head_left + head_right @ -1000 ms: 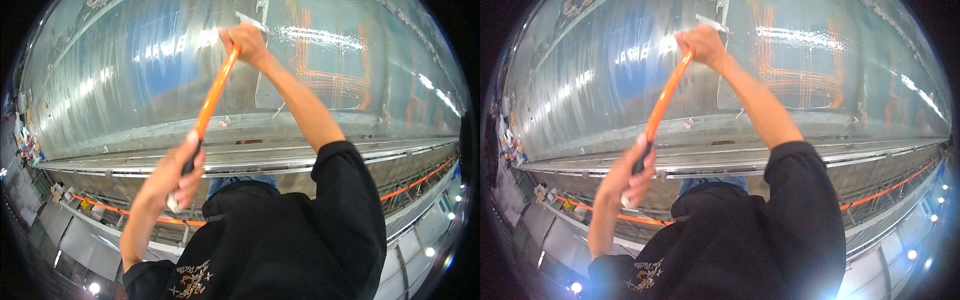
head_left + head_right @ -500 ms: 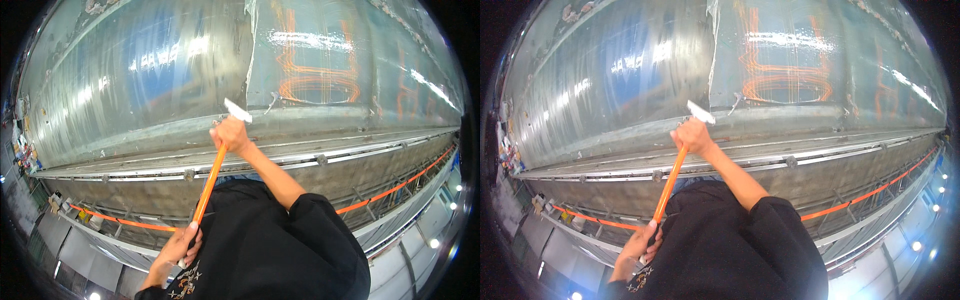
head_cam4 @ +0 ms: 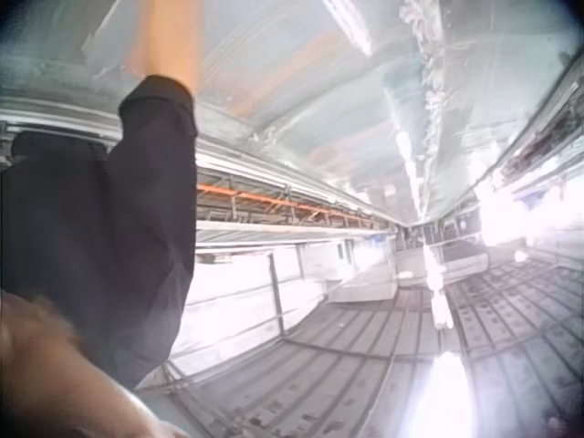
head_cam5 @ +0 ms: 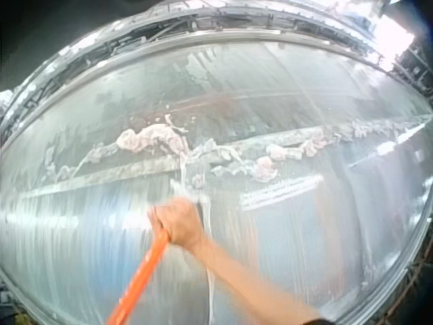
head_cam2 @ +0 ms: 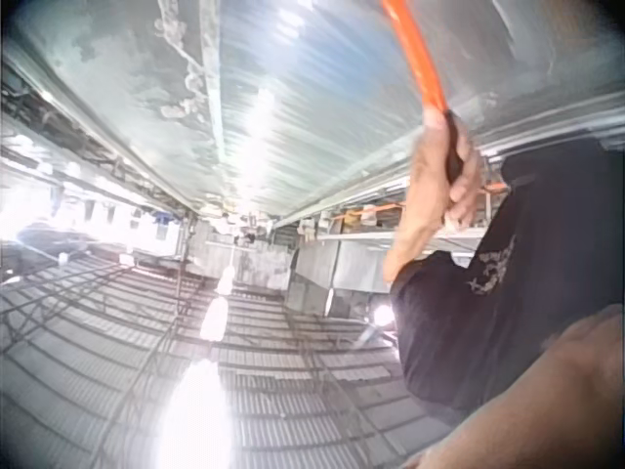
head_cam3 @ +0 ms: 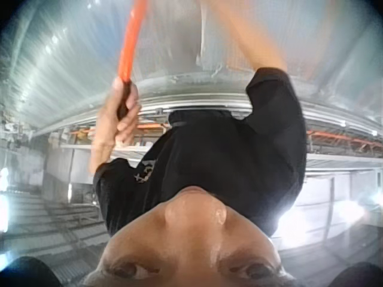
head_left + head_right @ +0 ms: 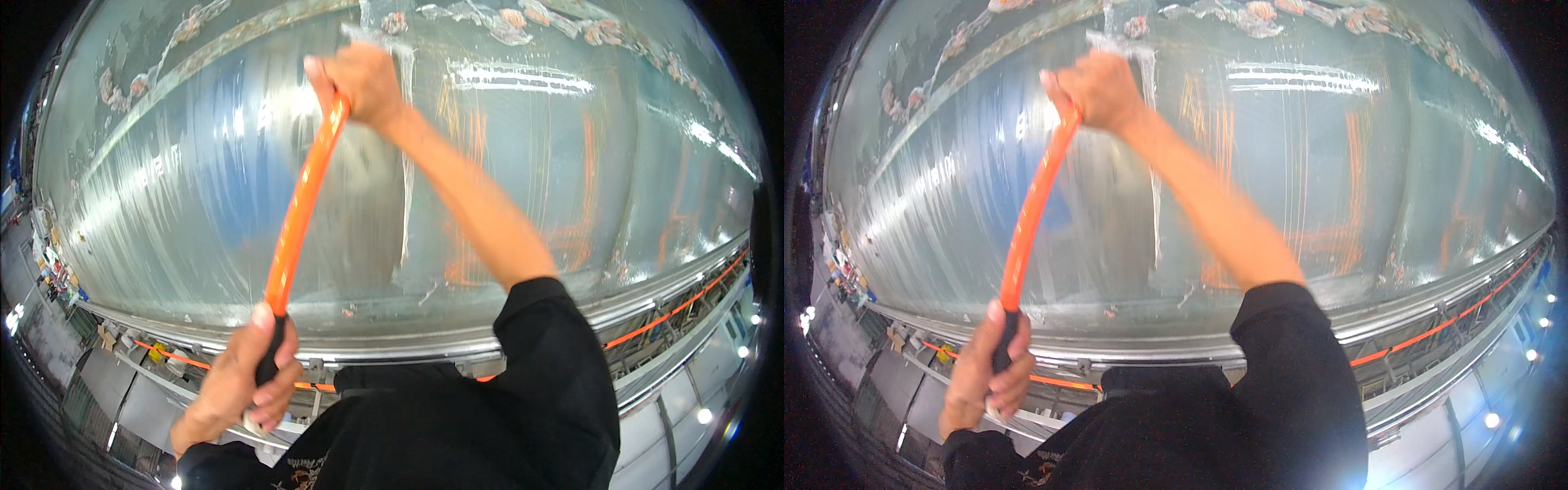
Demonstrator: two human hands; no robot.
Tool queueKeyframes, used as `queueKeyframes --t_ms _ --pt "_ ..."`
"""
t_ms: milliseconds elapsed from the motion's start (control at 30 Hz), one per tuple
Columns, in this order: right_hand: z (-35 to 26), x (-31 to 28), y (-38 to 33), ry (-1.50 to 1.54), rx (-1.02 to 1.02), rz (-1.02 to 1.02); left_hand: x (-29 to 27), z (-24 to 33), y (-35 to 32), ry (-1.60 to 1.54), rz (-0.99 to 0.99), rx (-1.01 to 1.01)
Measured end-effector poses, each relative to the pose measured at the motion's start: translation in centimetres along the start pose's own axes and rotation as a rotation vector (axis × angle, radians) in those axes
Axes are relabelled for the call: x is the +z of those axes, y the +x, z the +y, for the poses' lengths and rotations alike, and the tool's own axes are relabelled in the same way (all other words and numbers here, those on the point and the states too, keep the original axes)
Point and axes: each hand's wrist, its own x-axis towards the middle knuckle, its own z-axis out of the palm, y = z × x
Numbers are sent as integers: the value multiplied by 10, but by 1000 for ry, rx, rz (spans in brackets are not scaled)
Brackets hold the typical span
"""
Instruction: The person uses a long-handled squeegee to clean a large curved glass window. They repeatedly wipe the surface in vertical and horizontal strokes, removing streaks and residue. The person briefly pauses to wipe the squeegee blade with their hand before resuming cleaning.
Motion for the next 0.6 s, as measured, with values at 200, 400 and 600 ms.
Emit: queueKeyframes --t_ms 200,400,600 --pt "75 17 81 26 -89 -50 -1 75 18 -164 -82 170" --pt "-27 0 -25 67 20 -376 -25 -58 -2 -150 -125 112" --pt "-240 -42 -179 97 88 -316 -59 -282 -34 -82 -55 -14"
